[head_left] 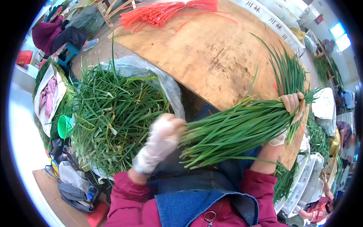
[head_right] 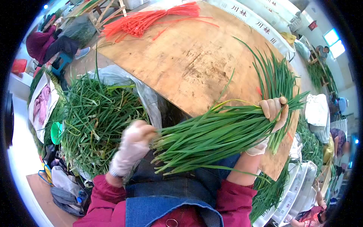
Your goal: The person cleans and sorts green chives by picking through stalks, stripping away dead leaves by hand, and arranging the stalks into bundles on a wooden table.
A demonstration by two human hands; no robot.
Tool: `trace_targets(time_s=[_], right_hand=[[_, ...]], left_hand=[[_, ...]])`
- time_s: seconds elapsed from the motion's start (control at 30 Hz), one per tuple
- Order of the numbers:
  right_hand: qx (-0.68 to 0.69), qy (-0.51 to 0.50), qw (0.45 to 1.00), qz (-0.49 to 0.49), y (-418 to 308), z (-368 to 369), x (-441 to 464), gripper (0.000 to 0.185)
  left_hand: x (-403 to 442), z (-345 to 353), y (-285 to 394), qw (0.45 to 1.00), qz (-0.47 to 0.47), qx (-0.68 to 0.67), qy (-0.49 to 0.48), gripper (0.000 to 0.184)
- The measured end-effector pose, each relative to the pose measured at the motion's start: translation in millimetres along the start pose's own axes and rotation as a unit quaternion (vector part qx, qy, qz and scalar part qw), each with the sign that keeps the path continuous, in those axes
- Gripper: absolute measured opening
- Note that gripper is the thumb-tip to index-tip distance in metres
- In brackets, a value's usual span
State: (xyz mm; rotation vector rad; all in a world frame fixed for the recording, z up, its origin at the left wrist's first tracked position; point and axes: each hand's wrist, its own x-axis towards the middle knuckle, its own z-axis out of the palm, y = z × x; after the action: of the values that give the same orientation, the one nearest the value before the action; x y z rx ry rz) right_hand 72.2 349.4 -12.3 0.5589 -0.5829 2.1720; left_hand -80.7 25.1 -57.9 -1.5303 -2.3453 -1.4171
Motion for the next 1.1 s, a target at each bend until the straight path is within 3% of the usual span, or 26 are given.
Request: trace_targets(time_s=[0.03, 0.07, 0.13, 0.17, 0.2, 0.23, 0.3, 0.37, 0.5, 0.53, 0.63, 0.67, 0.7, 0.73, 0.8, 0.83, 0.9, 0.97, 1.0, 1.03, 1.07, 1.1], right_hand=[[-0.006, 0.007, 1.000, -0.006, 0.1, 0.6, -0.7, 0.021], [-0.008, -0.003, 1.000, 0.005, -1.7, -1.4, -0.2, 0.021], [0.000, -0.002, 1.000, 0.001, -0.2, -3.5, 0.8, 0.021], [0.004, -0.001, 1.000, -0.001, 0.6, -3.5, 1.0, 0.021], [0.005, 0.002, 1.000, -0.004, 0.9, -3.2, 1.0, 0.021], [0.006, 0.000, 1.000, -0.001, 1.5, -2.4, 1.6, 0.021], [0.007, -0.006, 1.000, 0.008, 2.3, 0.1, 2.7, 0.020], [-0.002, -0.006, 1.000, 0.017, 0.6, 0.6, 2.7, 0.021], [-0.033, 0.010, 0.999, 0.007, -3.6, 2.9, 0.4, 0.018], [-0.029, -0.002, 1.000, 0.011, -5.7, -0.5, -0.4, 0.021], [-0.023, -0.010, 1.000, 0.010, -8.5, -4.2, -2.6, 0.024], [-0.020, -0.008, 1.000, 0.009, -8.3, -4.9, -2.7, 0.024], [-0.021, -0.013, 1.000, 0.007, -8.2, -5.6, -2.3, 0.024], [-0.023, -0.016, 1.000, 0.005, -8.2, -5.9, -1.9, 0.024], [-0.019, -0.022, 1.000, 0.003, -7.6, -6.2, -0.9, 0.023], [-0.012, -0.024, 1.000, 0.002, -6.2, -5.9, 0.0, 0.023], [-0.008, -0.022, 1.000, -0.001, -4.1, -5.5, -0.7, 0.023], [-0.013, -0.017, 1.000, -0.001, -3.8, -3.9, -0.4, 0.022], [-0.016, -0.009, 1.000, -0.006, -3.8, -2.6, -1.2, 0.021], [-0.016, -0.011, 1.000, -0.003, -3.8, -2.6, -1.1, 0.021], [-0.016, -0.013, 1.000, -0.001, -4.3, -2.9, -1.1, 0.021], [-0.018, -0.014, 1.000, 0.001, -5.6, -3.0, -1.2, 0.021]], left_hand=[[-5.0, -21.9, 1.4, 0.995, 0.010, 0.069, 0.074, 0.010], [-15.1, -48.7, -7.5, 0.981, -0.037, 0.163, 0.095, 0.016], [-46.6, -97.7, -32.8, 0.923, -0.063, 0.297, 0.234, 0.010], [-60.5, -127.1, -31.4, 0.839, -0.216, 0.489, 0.100, 0.009], [-64.3, -138.4, -27.3, 0.775, -0.257, 0.575, 0.055, 0.016], [-68.0, -135.3, -23.5, 0.769, -0.269, 0.577, 0.056, 0.020], [-60.7, -99.8, -7.0, 0.918, -0.154, 0.354, 0.094, 0.025], [-37.4, -55.2, 17.4, 0.980, -0.177, 0.097, 0.000, 0.030], [-7.9, 7.8, 28.5, 0.992, -0.093, -0.013, -0.084, 0.021], [-7.2, 16.7, 22.3, 0.990, -0.111, -0.065, -0.053, 0.012], [-15.2, 3.6, 11.1, 0.995, -0.073, -0.057, 0.024, 0.013], [-19.7, -13.8, 12.0, 0.990, -0.120, -0.042, 0.058, 0.012], [-26.3, -33.5, 7.2, 0.984, -0.102, 0.085, 0.118, 0.009], [-36.0, -56.3, -0.3, 0.958, -0.173, 0.145, 0.175, 0.004], [-58.6, -110.2, -22.5, 0.872, -0.207, 0.382, 0.226, 0.004], [-76.2, -136.7, -36.6, 0.805, -0.252, 0.514, 0.156, 0.005], [-80.9, -142.4, -39.1, 0.741, -0.273, 0.601, 0.125, 0.011], [-59.6, -98.4, -25.7, 0.897, -0.144, 0.374, 0.184, 0.019], [-48.3, -72.6, -20.3, 0.948, -0.148, 0.252, 0.124, 0.021], [-34.1, -47.6, -13.1, 0.979, -0.148, 0.123, 0.061, 0.024], [-12.8, -29.5, 0.2, 0.975, -0.204, 0.070, -0.056, 0.026], [1.2, -10.3, 7.2, 0.970, -0.221, 0.013, -0.106, 0.030]])
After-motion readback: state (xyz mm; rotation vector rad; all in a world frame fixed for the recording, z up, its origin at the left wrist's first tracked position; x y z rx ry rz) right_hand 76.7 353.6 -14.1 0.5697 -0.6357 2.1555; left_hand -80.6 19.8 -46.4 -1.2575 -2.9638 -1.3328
